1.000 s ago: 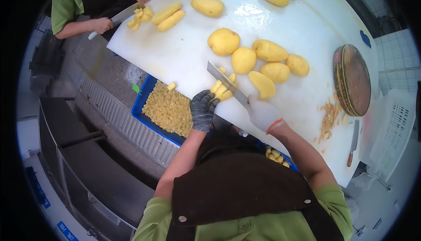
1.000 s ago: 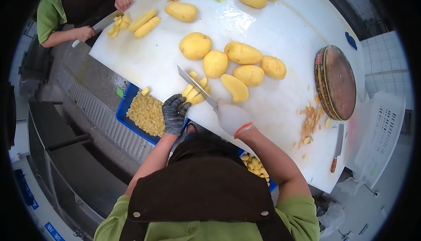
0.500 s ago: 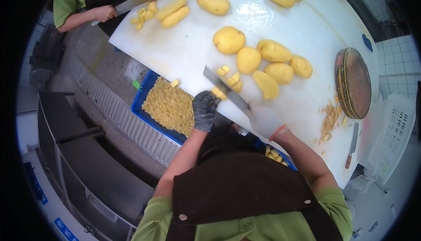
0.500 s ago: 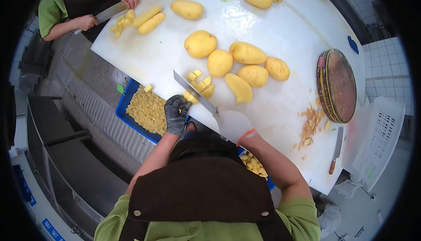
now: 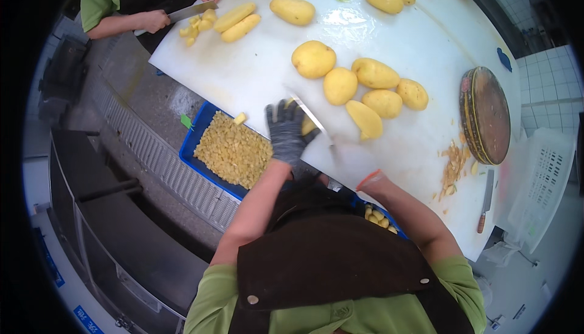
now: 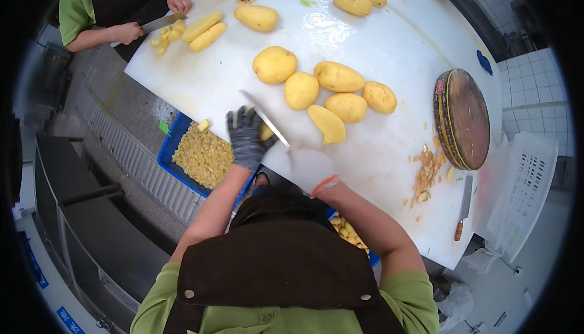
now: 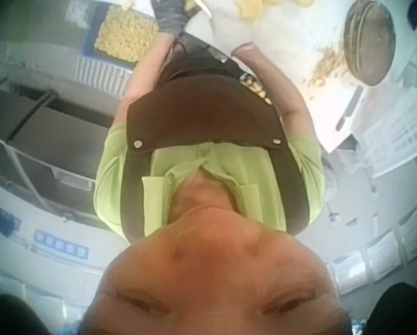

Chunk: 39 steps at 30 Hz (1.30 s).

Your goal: The person peels and cuts potatoes on a white cutting board using a cleaver. They place the cut pieces into a blue bin and later transfer whole peeled potatoes from a blue crate onto the cutting board to continue slicing.

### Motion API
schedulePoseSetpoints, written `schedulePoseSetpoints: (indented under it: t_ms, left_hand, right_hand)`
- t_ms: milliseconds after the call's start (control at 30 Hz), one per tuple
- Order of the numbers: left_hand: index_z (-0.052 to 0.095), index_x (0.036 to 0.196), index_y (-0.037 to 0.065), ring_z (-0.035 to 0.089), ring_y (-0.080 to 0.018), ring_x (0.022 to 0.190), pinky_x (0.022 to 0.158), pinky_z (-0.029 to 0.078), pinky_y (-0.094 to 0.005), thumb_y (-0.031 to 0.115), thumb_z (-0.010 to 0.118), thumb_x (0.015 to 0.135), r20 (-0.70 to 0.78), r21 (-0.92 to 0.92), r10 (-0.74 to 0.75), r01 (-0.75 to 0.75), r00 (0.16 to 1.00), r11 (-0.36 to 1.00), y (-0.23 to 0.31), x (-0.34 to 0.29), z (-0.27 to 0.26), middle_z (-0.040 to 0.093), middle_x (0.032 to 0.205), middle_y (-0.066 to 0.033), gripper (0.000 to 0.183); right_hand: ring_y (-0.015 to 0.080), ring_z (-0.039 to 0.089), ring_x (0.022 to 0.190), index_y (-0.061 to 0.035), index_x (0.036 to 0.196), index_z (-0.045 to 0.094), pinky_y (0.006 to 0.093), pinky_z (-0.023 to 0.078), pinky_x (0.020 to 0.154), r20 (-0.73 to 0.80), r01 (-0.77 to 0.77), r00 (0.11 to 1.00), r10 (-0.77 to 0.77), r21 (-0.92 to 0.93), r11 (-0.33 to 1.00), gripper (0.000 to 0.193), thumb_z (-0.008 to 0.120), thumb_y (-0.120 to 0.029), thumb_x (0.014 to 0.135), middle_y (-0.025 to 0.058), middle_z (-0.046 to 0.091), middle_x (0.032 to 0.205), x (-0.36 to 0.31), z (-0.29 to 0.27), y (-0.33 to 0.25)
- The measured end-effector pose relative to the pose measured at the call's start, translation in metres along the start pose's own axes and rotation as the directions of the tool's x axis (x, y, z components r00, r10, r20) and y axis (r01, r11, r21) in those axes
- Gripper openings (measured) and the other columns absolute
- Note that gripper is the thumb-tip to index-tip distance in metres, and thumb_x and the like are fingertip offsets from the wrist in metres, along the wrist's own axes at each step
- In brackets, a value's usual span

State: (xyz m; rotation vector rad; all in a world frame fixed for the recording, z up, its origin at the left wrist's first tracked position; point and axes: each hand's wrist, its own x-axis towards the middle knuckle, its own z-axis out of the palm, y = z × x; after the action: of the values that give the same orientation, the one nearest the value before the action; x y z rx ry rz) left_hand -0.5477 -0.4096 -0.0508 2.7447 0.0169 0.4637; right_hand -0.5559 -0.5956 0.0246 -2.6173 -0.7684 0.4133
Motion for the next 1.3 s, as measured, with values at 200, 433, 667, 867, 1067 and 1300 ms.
schedulePoseSetpoints:
  t_ms: [200,433,667,867,1067,1300]
  left_hand:
    - [0.055,0.123,0.005,0.046,-0.0318,0.122,0.108,0.031,-0.0472,0.025,0.079,0.072,-0.320,0.136,-0.006,0.053,0.947,0.989,-0.101,-0.040,-0.051,0.053,0.126,-0.0132,0.060]
    - [0.058,0.113,0.002,0.056,-0.0307,0.106,0.093,0.044,-0.0407,0.008,0.070,0.080,-0.504,-0.348,-0.131,-0.062,0.854,0.935,-0.050,0.014,-0.053,0.059,0.112,-0.0142,0.035]
    - [0.062,0.113,0.008,0.060,-0.0307,0.103,0.089,0.047,-0.0387,0.011,0.066,0.080,0.231,-0.365,0.503,-0.405,0.833,0.838,0.071,0.096,0.018,0.063,0.112,-0.0123,0.033]
    - [0.060,0.114,0.010,0.062,-0.0318,0.093,0.080,0.049,-0.0408,0.017,0.069,0.078,0.610,-0.197,0.483,-0.470,0.629,0.860,0.094,0.103,0.008,0.063,0.100,-0.0115,0.038]
    - [0.065,0.104,0.017,0.060,-0.0212,0.074,0.063,0.044,-0.0360,0.011,0.057,0.078,0.252,0.092,0.532,-0.568,0.808,0.818,0.020,0.040,-0.031,0.058,0.084,-0.0048,0.028]
    - [0.067,0.099,0.003,0.061,-0.0329,0.088,0.079,0.049,-0.0429,0.007,0.066,0.076,0.019,-0.326,0.209,-0.192,0.978,0.926,-0.003,-0.037,-0.033,0.063,0.096,-0.0163,0.023]
  right_hand:
    - [0.0412,0.063,0.071,-0.0003,0.106,0.049,0.0499,0.049,0.066,0.180,0.058,0.979,-0.091,0.182,0.982,0.029,0.047,-0.026,0.093,0.0220,0.065,0.077,0.034,0.012,-0.055]
    - [0.0397,0.062,0.080,0.0003,0.103,0.053,0.0471,0.048,0.072,0.107,-0.218,0.976,0.191,0.421,0.880,0.024,0.051,-0.022,0.093,0.0236,0.063,0.084,-0.055,-0.017,0.002]
    - [0.0420,0.060,0.084,0.0004,0.103,0.056,0.0457,0.048,0.075,0.119,-0.388,0.922,0.369,0.321,0.864,0.029,0.051,-0.026,0.092,0.0250,0.062,0.087,-0.140,-0.019,0.052]
    - [0.0416,0.061,0.087,-0.0006,0.103,0.056,0.0455,0.048,0.077,0.072,-0.438,0.893,0.443,0.358,0.824,0.030,0.052,-0.028,0.092,0.0240,0.063,0.090,-0.187,-0.014,0.072]
    - [0.0406,0.063,0.088,-0.0016,0.105,0.054,0.0451,0.049,0.078,0.057,-0.483,0.858,0.511,0.426,0.765,0.030,0.051,-0.029,0.093,0.0216,0.066,0.092,-0.192,-0.036,0.085]
    - [0.0413,0.062,0.082,-0.0020,0.103,0.054,0.0468,0.049,0.073,0.045,-0.290,0.956,0.291,0.316,0.904,0.028,0.049,-0.028,0.094,0.0230,0.064,0.085,-0.121,-0.038,0.060]
